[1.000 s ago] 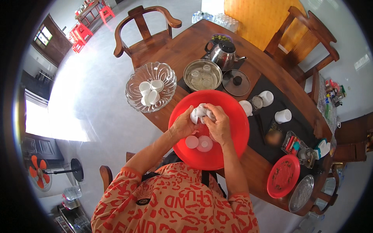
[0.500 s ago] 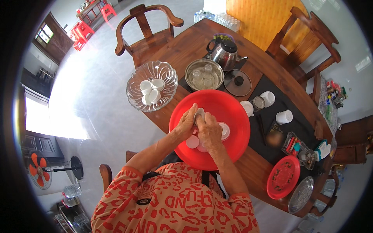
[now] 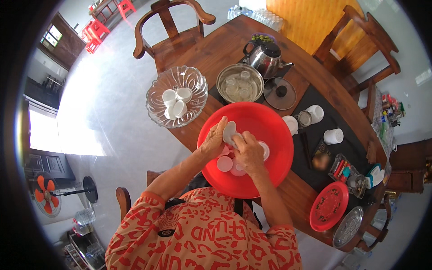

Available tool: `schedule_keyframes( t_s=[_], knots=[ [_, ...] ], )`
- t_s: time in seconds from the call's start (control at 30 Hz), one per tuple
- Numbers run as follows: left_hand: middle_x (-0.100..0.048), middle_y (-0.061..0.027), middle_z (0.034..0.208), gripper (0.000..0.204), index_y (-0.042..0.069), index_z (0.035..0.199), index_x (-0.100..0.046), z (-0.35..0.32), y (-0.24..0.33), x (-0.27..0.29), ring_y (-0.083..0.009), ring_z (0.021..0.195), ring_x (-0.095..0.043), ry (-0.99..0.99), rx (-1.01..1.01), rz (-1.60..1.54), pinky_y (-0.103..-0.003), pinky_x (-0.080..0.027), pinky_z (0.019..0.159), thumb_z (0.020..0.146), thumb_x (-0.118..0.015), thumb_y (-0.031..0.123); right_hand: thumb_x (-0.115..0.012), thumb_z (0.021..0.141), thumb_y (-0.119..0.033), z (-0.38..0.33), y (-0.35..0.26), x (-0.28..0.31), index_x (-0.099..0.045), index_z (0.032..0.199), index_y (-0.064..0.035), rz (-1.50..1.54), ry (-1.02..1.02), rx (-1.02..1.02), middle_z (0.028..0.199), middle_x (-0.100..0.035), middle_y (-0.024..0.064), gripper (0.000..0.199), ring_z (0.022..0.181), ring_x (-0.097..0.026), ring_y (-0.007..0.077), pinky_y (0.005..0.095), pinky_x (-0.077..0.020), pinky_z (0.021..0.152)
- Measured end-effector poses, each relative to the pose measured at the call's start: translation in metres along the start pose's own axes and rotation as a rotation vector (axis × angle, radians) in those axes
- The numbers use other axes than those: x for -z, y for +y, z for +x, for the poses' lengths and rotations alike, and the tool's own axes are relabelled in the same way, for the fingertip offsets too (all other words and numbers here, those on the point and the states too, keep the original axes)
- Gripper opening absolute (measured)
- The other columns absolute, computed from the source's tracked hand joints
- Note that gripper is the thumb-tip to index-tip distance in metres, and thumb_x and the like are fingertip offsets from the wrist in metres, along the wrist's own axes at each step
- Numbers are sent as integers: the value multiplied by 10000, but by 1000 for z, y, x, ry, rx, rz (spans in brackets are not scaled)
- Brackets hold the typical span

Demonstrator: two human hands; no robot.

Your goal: The person wipes small white cups with a white cloth over a red plastic basin. They pick up each cup from the basin, wipe it thoroughly, and place it into a clear glass bowl on the wooden table. The process is repeated for multiple cups throughout the video.

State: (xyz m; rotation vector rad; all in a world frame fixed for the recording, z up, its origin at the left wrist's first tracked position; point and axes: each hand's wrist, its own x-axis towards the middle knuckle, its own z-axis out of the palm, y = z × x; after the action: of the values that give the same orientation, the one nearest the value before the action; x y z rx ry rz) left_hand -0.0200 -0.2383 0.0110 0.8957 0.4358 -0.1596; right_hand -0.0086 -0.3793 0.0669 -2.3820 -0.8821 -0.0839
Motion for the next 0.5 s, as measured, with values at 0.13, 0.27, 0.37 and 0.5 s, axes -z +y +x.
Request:
schedule_keyframes(
  t_s=[0.13, 0.27, 0.37, 0.5],
  knots=[
    [-575, -26, 901, 425, 55, 972, -539, -10, 17, -3, -106, 830, -537, -42, -30, 324, -260, -461, 723, 922, -480, 473, -682, 712, -129, -17, 17, 9, -603, 927, -101, -259, -75, 93, 847, -537, 68, 231, 785, -574, 284, 395, -451, 653],
    [-560, -50, 1003, 453, 27, 1093, -484, -8, 6, -4, -130, 909, -534, -108, 40, 470, -264, -460, 778, 911, -526, 440, -646, 749, -93, 3, 8, 11, -588, 955, -60, -72, 89, -103, 826, -566, 92, 217, 769, -582, 302, 403, -461, 648],
    [-548, -74, 1033, 405, 26, 1123, -469, -9, 7, -9, -141, 921, -533, -105, 102, 417, -271, -459, 779, 920, -527, 372, -600, 767, -30, 6, 36, -8, -560, 963, -36, 139, -35, 49, 766, -559, 114, 200, 759, -585, 312, 418, -472, 642],
    [-564, -93, 980, 326, 17, 1045, -532, 10, -26, 22, -167, 881, -551, 20, -33, 657, -327, -462, 776, 889, -557, 302, -543, 794, 5, 16, 58, -22, -521, 921, -11, -154, 257, -27, 692, -554, 129, 131, 640, -598, 316, 413, -485, 543]
  ],
)
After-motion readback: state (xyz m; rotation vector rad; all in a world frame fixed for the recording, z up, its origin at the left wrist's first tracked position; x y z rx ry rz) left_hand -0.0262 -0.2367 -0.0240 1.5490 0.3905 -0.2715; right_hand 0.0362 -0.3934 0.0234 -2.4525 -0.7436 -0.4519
